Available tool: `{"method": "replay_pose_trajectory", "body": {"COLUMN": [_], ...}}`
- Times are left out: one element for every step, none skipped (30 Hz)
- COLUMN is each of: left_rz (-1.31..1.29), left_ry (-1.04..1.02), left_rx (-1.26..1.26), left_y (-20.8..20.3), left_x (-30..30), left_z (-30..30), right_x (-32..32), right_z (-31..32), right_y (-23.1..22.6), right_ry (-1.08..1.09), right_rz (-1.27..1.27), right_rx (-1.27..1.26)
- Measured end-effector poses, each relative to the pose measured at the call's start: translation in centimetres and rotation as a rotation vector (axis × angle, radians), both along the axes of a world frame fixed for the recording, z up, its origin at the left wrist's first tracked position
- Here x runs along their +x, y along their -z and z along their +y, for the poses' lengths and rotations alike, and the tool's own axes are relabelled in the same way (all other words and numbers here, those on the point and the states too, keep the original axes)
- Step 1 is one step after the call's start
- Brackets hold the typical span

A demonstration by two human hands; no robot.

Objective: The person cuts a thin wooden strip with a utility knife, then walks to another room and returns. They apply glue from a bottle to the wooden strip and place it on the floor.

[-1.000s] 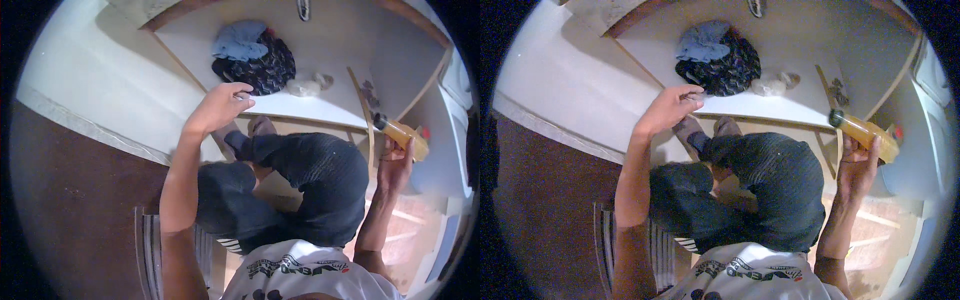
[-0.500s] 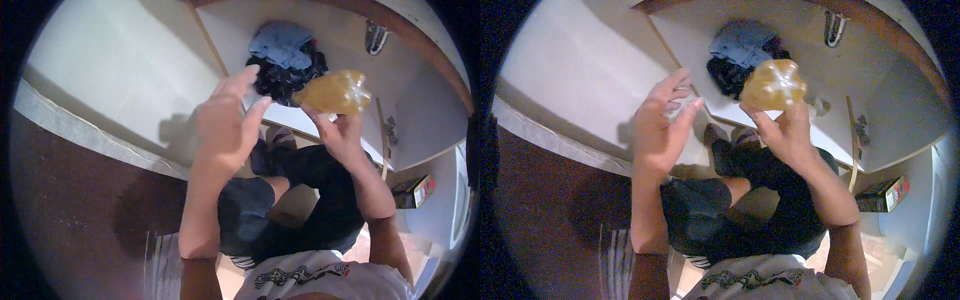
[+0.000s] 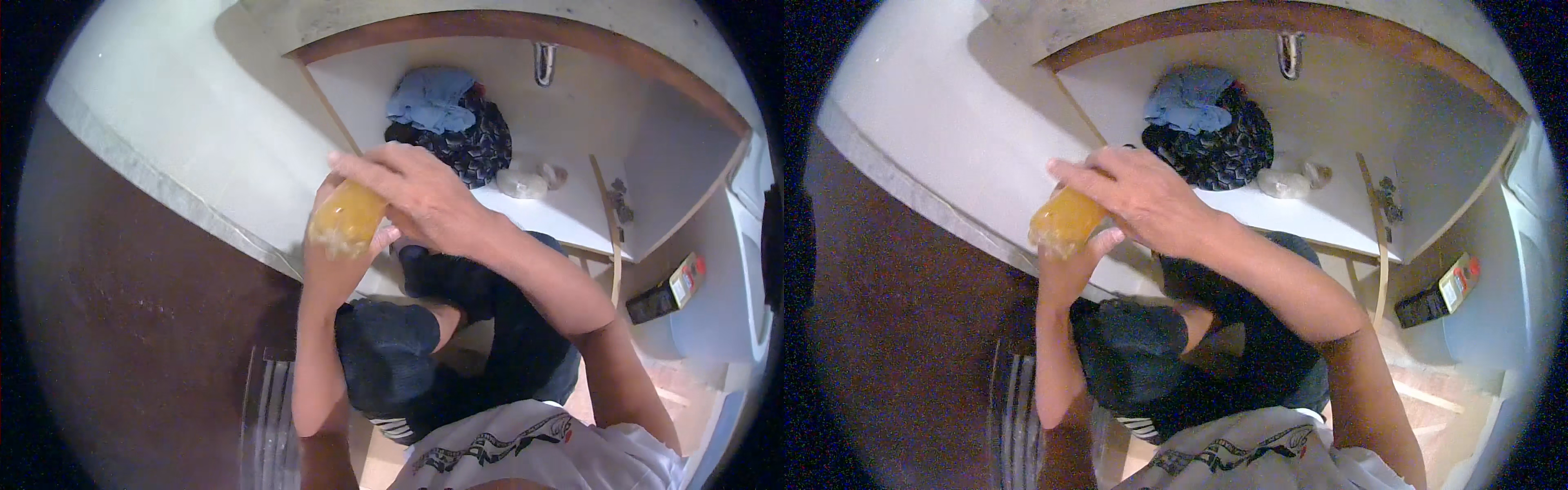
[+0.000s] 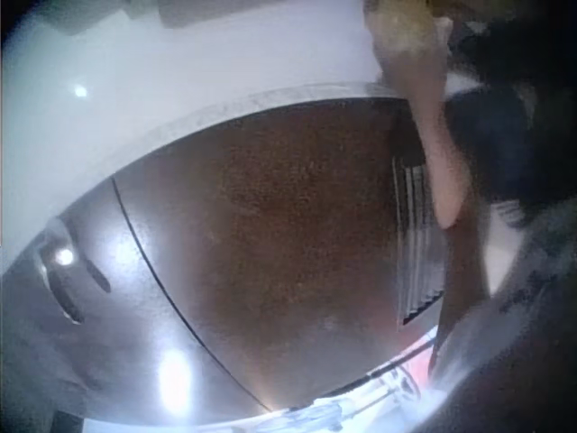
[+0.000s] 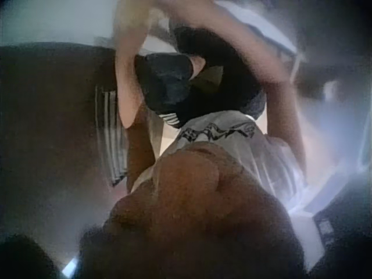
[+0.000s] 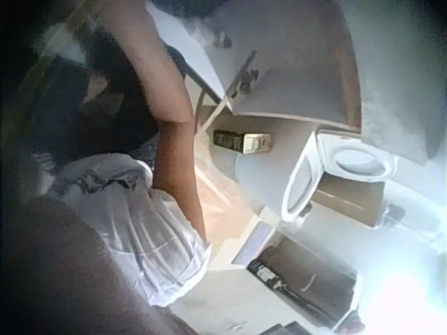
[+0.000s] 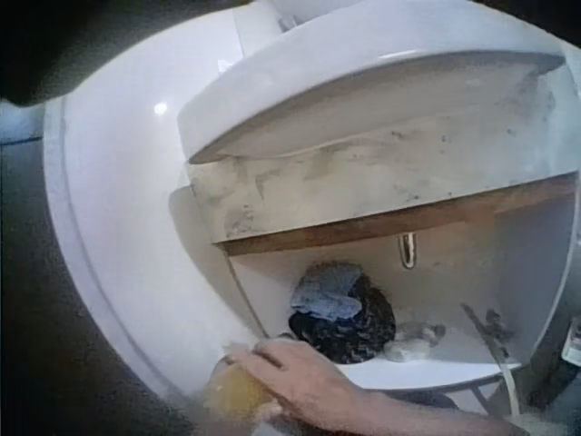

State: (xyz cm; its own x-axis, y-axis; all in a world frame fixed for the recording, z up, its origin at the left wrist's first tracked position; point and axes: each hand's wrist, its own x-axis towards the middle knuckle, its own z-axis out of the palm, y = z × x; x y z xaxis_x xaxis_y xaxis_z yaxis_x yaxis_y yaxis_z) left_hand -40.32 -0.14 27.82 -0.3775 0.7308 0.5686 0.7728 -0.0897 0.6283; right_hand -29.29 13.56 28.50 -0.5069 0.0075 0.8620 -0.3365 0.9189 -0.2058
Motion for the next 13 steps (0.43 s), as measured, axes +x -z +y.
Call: {"method": "replay_pose_trajectory", "body": {"left_rz": [-0.135, -0.222, -0.306, -0.390, -0.367, -0.364, -0.359, -0.396, -0.436, -0.476, -0.472, -0.458, -0.444], "left_ry": [0.038, 0.073, 0.086, 0.098, 0.084, 0.076, 0.066, 0.050, 0.027, 0.000, 0.032, 0.062, 0.091], "left_rx": [0.003, 0.022, 0.039, 0.056, 0.023, -0.009, -0.042, 0.012, 0.061, 0.111, 0.123, 0.142, 0.160], "left_y": [-0.3, -0.2, 0.0, -0.1, -0.9, -1.6, -2.0, -1.8, -1.5, -1.1, -0.8, -1.0, -1.1], "left_x": [0.9, 1.3, 1.3, 1.2, 0.8, 0.3, -0.2, -0.7, -1.1, -1.5, -1.9, -2.5, -3.0], "left_z": [0.2, 0.6, 0.8, 0.9, 0.8, 0.6, 0.7, 1.4, 2.0, 2.6, 2.9, 3.4, 3.7], "right_x": [0.0, 0.1, 0.9, 1.0, 1.0, 0.8, 0.3, -0.7, -1.4, -2.3, -3.2, -4.0, -4.4], "right_z": [0.4, 0.9, 0.7, 1.0, 1.4, 1.9, 2.4, 2.8, 3.0, 3.3, 3.5, 3.9, 4.3], "right_y": [-0.1, -0.3, -1.0, -1.6, -2.2, -2.1, -1.9, -1.7, -1.3, -0.6, 0.1, 0.2, -0.1], "right_ry": [-0.076, -0.152, -0.153, -0.169, -0.187, -0.197, -0.217, -0.239, -0.264, -0.259, -0.257, -0.259, -0.257], "right_rz": [0.020, 0.041, -0.072, -0.125, -0.178, -0.250, -0.162, -0.072, 0.013, -0.040, -0.093, -0.139, -0.206], "right_rx": [-0.010, -0.017, -0.122, -0.132, -0.142, -0.154, -0.123, -0.094, -0.071, -0.150, -0.228, -0.299, -0.316]}}
